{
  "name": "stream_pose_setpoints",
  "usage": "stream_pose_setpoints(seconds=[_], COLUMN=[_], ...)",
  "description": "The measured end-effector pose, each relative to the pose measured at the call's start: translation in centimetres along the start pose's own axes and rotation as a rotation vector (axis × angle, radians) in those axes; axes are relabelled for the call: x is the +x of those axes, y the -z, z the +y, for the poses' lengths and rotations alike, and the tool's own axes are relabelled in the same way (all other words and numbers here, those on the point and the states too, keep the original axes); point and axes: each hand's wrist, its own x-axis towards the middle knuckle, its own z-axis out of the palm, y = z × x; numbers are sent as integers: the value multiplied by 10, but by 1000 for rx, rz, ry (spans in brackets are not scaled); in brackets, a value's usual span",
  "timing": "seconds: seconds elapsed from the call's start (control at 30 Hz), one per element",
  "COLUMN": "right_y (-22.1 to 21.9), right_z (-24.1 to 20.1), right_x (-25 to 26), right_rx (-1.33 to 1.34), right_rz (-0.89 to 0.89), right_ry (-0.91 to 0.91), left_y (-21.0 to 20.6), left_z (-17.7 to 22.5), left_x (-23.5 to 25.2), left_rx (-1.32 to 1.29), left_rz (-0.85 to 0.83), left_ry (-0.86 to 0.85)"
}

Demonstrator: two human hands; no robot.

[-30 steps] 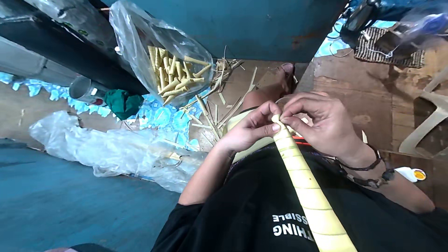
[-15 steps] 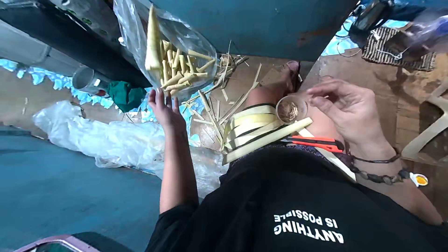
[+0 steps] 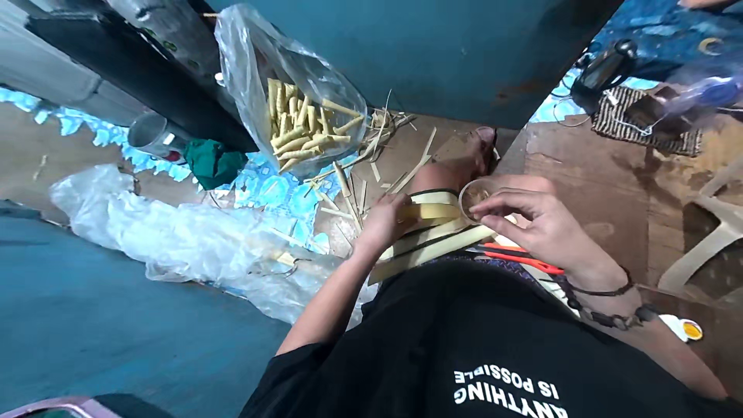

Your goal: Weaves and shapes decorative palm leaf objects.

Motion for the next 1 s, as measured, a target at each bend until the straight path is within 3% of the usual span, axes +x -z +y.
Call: stream_pose_setpoints(seconds=[0.1,0.23,0.4,0.47,0.57,0.63,0.7,0.77,0.87,1.0], right_y=[-9,-15,-26,-31,3,45,73,68,23,8], right_z=[12,15,8,2,-14,-29,-41,-51,-36,-13], right_x=[3,7,14,15,14,8,1,1,10,16], right_rx=[-89,-197,-340,-342,-405,-480,-612,-729,-705,-552], right_rz=[13,11,-158,-151,107,270,355,339,148,4], right_ry=[0,13,36,39,68,43,41,13,21,82], left_y=[0,18,55,76,125,159,173,159,92,-8], left_z=[12,31,81,92,67,32,10,23,48,-26], left_x=[5,6,-1,-4,-14,-21,-28,-29,4,60], left_rx=[156,183,-291,-486,-518,-343,-3,195,131,-202], left_rz=[17,-39,-96,-110,56,270,483,542,462,51], left_ry=[-111,-123,-108,-163,-179,-50,171,250,110,346])
